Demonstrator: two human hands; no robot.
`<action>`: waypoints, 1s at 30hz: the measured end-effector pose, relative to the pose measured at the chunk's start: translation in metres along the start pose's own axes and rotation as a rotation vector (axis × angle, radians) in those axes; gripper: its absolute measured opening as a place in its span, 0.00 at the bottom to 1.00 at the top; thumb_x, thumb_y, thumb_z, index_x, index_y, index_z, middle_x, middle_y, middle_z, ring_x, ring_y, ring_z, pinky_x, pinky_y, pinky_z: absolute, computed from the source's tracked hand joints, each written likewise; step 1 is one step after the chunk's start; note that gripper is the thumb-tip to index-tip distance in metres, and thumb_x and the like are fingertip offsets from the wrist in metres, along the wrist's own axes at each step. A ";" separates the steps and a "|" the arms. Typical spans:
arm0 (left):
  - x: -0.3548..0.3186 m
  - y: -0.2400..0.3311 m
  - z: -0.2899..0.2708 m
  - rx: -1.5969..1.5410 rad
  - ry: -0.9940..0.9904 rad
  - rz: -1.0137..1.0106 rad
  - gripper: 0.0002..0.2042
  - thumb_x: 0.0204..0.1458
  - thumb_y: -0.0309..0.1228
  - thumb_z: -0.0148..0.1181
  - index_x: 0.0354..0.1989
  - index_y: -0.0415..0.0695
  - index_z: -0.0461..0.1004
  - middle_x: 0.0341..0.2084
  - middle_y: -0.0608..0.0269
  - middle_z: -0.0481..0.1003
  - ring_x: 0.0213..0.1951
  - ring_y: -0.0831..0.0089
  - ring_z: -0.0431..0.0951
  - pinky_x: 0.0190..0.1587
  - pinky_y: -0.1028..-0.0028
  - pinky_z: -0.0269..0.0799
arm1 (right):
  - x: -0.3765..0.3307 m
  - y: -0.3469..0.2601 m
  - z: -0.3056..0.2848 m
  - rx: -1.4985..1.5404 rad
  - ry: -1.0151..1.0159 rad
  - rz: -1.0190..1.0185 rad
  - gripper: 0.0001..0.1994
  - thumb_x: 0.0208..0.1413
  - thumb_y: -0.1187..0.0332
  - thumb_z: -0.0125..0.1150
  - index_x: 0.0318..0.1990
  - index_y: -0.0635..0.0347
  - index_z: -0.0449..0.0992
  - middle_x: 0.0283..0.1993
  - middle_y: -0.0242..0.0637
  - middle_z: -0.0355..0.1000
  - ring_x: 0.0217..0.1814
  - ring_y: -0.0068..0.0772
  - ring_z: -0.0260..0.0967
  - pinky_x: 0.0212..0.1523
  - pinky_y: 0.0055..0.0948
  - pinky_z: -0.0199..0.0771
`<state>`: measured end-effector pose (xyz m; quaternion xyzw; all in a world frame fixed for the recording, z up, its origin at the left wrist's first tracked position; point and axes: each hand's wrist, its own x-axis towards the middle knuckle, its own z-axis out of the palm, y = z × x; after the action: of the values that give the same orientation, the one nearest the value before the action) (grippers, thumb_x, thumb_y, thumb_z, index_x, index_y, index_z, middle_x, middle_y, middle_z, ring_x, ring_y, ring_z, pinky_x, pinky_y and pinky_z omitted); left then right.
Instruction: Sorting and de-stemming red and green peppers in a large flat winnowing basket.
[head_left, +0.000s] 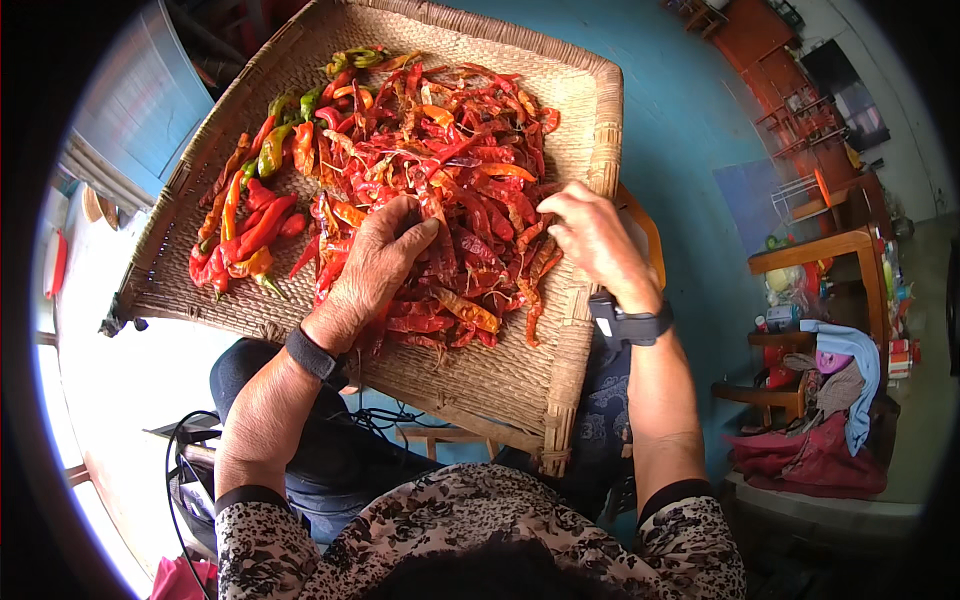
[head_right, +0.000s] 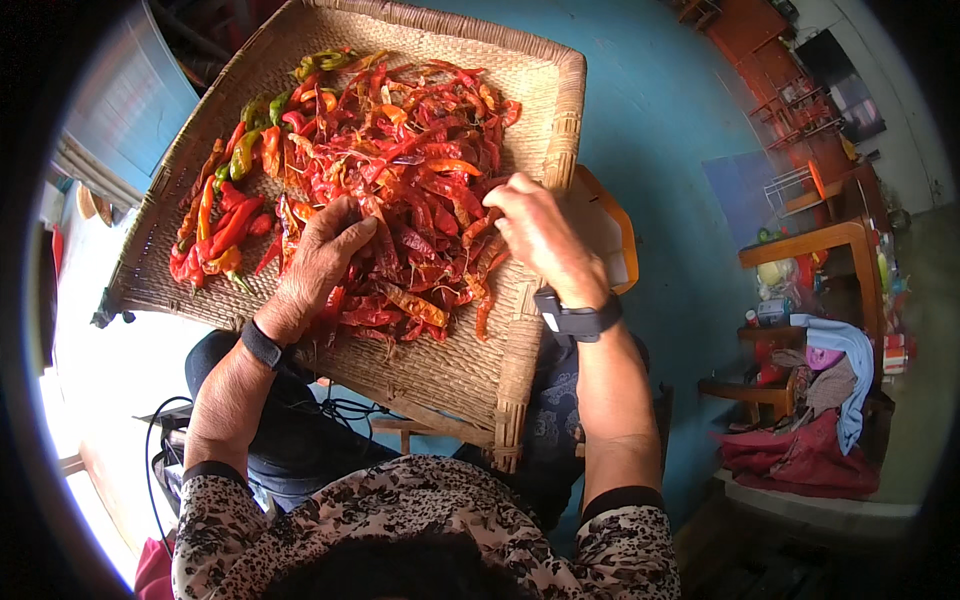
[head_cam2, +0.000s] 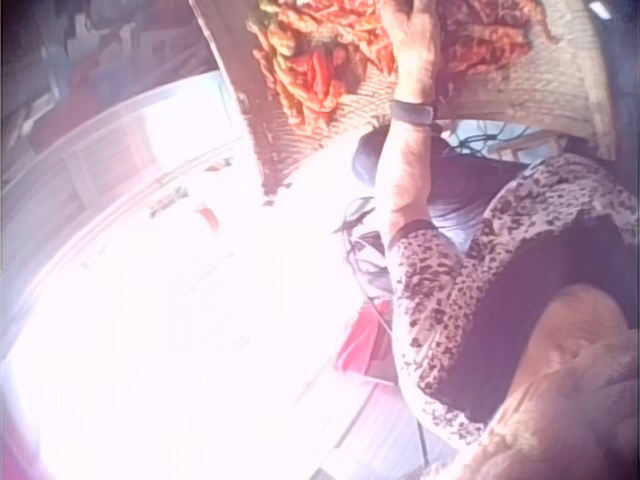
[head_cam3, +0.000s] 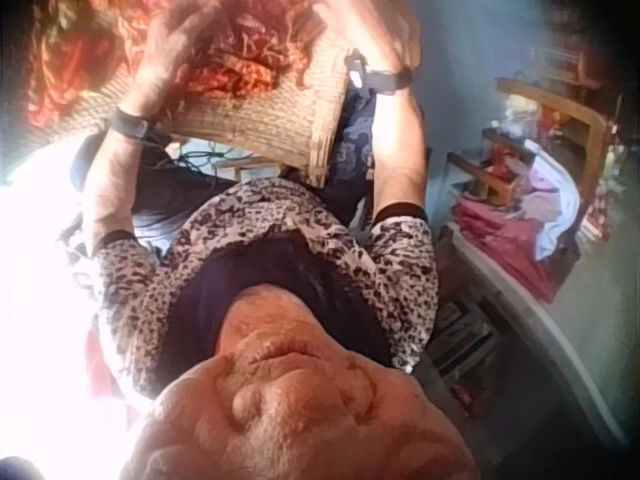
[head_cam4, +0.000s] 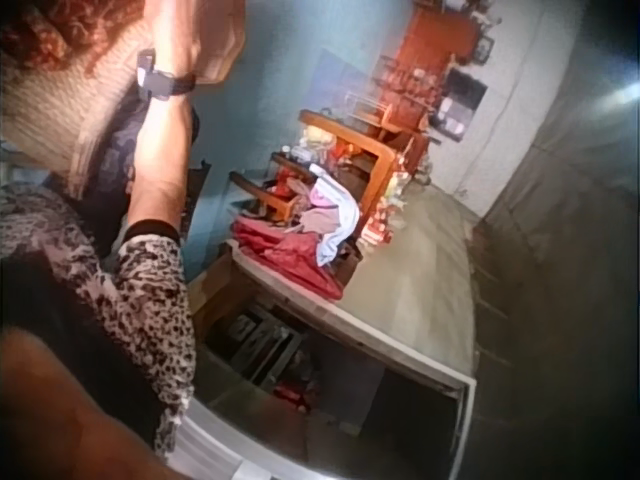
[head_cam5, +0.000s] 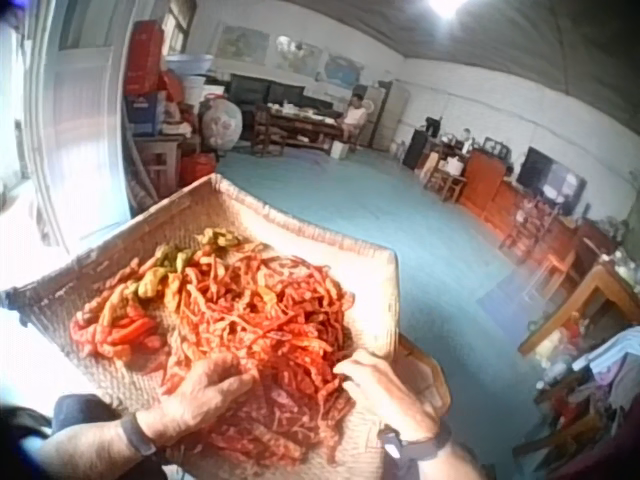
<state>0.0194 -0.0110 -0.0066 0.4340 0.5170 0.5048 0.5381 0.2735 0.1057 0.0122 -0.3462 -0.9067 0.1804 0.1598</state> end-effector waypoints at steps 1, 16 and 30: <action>0.000 -0.001 -0.001 0.010 -0.015 0.002 0.06 0.59 0.30 0.53 0.40 0.43 0.71 0.31 0.73 0.72 0.33 0.85 0.69 0.36 0.82 0.66 | 0.003 -0.002 0.009 -0.065 -0.045 0.031 0.10 0.47 0.83 0.58 0.38 0.64 0.74 0.35 0.37 0.66 0.34 0.33 0.67 0.34 0.33 0.70; 0.003 -0.006 -0.002 0.029 -0.040 0.024 0.06 0.61 0.32 0.51 0.40 0.43 0.70 0.32 0.72 0.72 0.35 0.85 0.71 0.40 0.81 0.68 | -0.012 0.034 -0.032 0.592 0.552 0.190 0.05 0.58 0.74 0.56 0.40 0.63 0.72 0.35 0.32 0.74 0.32 0.17 0.69 0.30 0.17 0.69; 0.007 -0.007 0.005 0.094 -0.013 0.046 0.07 0.59 0.31 0.52 0.38 0.40 0.69 0.29 0.70 0.71 0.32 0.82 0.68 0.37 0.78 0.66 | 0.005 0.037 -0.024 0.095 0.457 0.161 0.09 0.53 0.69 0.61 0.41 0.58 0.75 0.32 0.38 0.76 0.29 0.29 0.72 0.31 0.28 0.72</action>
<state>0.0249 -0.0048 -0.0134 0.4738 0.5264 0.4895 0.5087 0.3005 0.1401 0.0178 -0.4413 -0.8070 0.1517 0.3619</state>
